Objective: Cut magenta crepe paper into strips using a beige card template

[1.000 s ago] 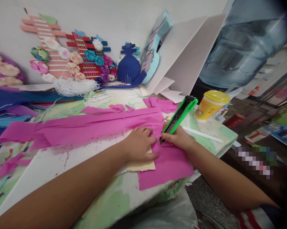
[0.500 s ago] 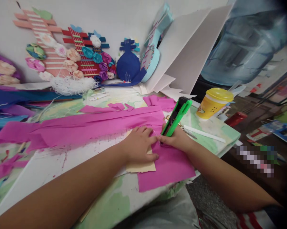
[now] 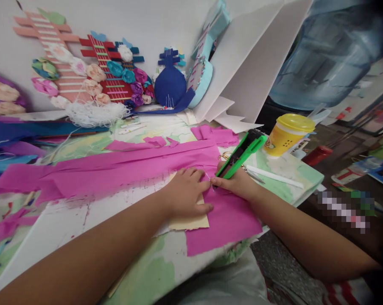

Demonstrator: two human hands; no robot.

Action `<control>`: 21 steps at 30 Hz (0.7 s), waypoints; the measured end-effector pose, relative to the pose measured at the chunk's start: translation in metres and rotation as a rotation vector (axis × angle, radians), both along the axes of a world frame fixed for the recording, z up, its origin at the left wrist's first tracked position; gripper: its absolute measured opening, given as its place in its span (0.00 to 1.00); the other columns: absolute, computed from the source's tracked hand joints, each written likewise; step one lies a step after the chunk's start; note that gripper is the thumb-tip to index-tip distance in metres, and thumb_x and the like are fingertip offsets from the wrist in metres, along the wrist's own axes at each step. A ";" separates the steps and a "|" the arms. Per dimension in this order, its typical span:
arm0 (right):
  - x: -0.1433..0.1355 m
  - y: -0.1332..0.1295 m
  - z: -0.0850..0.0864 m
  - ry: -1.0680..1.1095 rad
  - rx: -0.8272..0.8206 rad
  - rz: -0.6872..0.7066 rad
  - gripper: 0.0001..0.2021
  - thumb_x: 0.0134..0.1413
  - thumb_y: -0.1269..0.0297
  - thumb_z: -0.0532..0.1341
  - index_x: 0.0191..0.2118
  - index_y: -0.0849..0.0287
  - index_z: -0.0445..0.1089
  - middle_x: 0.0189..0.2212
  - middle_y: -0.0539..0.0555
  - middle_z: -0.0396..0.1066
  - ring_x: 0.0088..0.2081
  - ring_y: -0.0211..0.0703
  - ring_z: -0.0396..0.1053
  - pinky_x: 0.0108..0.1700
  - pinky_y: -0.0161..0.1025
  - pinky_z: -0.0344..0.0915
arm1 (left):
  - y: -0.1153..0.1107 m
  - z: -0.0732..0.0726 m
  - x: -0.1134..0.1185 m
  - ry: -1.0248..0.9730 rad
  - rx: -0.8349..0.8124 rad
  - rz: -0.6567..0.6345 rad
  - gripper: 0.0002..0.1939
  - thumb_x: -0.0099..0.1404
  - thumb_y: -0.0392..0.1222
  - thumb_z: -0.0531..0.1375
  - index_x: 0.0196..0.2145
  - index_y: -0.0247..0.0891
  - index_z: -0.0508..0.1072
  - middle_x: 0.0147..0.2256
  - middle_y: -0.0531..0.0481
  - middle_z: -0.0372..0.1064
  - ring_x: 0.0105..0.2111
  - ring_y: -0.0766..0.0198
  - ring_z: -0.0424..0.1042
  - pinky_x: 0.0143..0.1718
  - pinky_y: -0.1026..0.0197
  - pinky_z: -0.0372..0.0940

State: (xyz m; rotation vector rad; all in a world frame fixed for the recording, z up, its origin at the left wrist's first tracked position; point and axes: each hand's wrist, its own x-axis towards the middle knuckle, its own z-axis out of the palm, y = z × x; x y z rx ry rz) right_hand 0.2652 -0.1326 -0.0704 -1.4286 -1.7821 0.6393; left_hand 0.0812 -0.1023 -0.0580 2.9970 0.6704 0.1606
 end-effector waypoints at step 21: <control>-0.007 -0.007 0.002 -0.116 -0.064 0.028 0.16 0.42 0.55 0.59 0.18 0.59 0.54 0.16 0.46 0.57 0.20 0.32 0.55 0.22 0.33 0.52 | 0.002 -0.001 0.000 -0.023 0.006 -0.009 0.21 0.55 0.55 0.53 0.43 0.41 0.66 0.46 0.45 0.57 0.46 0.50 0.55 0.46 0.50 0.50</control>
